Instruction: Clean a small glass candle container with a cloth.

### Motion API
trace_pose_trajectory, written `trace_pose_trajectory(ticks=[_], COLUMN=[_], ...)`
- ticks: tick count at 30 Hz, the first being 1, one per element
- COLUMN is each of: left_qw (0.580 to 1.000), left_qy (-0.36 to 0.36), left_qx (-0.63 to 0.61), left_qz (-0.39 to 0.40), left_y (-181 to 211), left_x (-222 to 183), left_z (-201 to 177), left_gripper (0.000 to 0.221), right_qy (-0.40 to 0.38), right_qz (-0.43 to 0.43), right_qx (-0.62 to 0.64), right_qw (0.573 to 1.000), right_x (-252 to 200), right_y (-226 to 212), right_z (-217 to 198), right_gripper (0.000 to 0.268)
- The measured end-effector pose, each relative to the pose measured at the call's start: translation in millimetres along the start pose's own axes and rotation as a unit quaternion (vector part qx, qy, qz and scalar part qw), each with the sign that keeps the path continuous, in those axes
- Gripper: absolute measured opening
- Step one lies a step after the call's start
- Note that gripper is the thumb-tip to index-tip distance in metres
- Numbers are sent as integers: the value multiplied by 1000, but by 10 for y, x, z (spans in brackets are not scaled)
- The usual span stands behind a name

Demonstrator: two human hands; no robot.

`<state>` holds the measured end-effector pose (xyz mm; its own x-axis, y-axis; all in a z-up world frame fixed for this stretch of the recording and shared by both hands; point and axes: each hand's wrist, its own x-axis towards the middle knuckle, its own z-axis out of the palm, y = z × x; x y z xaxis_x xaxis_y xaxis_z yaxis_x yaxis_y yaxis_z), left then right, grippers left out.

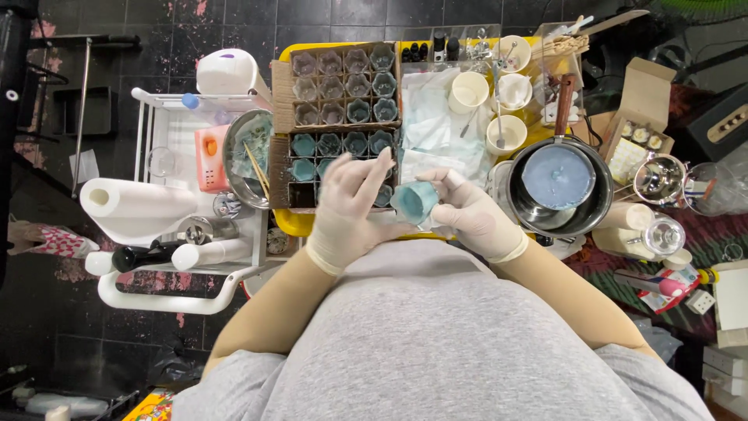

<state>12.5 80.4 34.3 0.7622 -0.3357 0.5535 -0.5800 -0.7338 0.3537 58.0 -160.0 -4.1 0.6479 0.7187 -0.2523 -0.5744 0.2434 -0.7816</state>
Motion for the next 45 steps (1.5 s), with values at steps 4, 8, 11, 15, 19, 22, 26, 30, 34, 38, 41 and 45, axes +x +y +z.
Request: trace_pose_trajectory(ticks=[4, 8, 11, 15, 19, 22, 26, 30, 34, 38, 41, 45], left_qw=[978, 894, 841, 837, 871, 912, 934, 942, 938, 932, 930, 932], left_qy=[4, 23, 13, 10, 13, -6, -20, -25, -29, -42, -44, -46], left_qx=[-187, -422, -505, -505, -456, -372, -316, -294, -301, -311, -315, -308], left_qz=[-95, -147, -194, -211, -181, -173, -163, -162, -169, -181, -186, -187], left_y=[113, 190, 206, 212, 268, 312, 359, 404, 422, 432, 435, 438], left_x=[-98, -103, -114, -51, 70, 141, 187, 214, 236, 254, 254, 258], left_z=[360, 489, 559, 617, 584, 558, 560, 594, 609, 623, 635, 656], left_gripper=[86, 69, 67, 75, 80, 76, 69, 68, 68, 67, 66, 65], right_qy=[49, 111, 123, 27, -21, -35, -7, 37, 59, 85, 106, 138], right_qz=[-9, -9, -31, -55, -43, -68, -41, -17, -14, -6, -2, 10], right_qx=[-36, -126, -182, -267, -269, -269, -250, -217, -195, -149, -143, -105], right_qw=[998, 986, 975, 962, 962, 960, 967, 975, 979, 985, 984, 985], right_x=[-150, -263, -417, -589, -640, -682, -723, -733, -725, -715, -709, -694], right_y=[-124, -31, -35, -271, -291, -245, -187, -140, -65, -36, -28, -3], right_z=[135, 3, -95, 40, 32, -41, -90, -116, -170, -180, -175, -187], right_gripper=[51, 49, 55, 80, 86, 89, 90, 89, 88, 84, 81, 76])
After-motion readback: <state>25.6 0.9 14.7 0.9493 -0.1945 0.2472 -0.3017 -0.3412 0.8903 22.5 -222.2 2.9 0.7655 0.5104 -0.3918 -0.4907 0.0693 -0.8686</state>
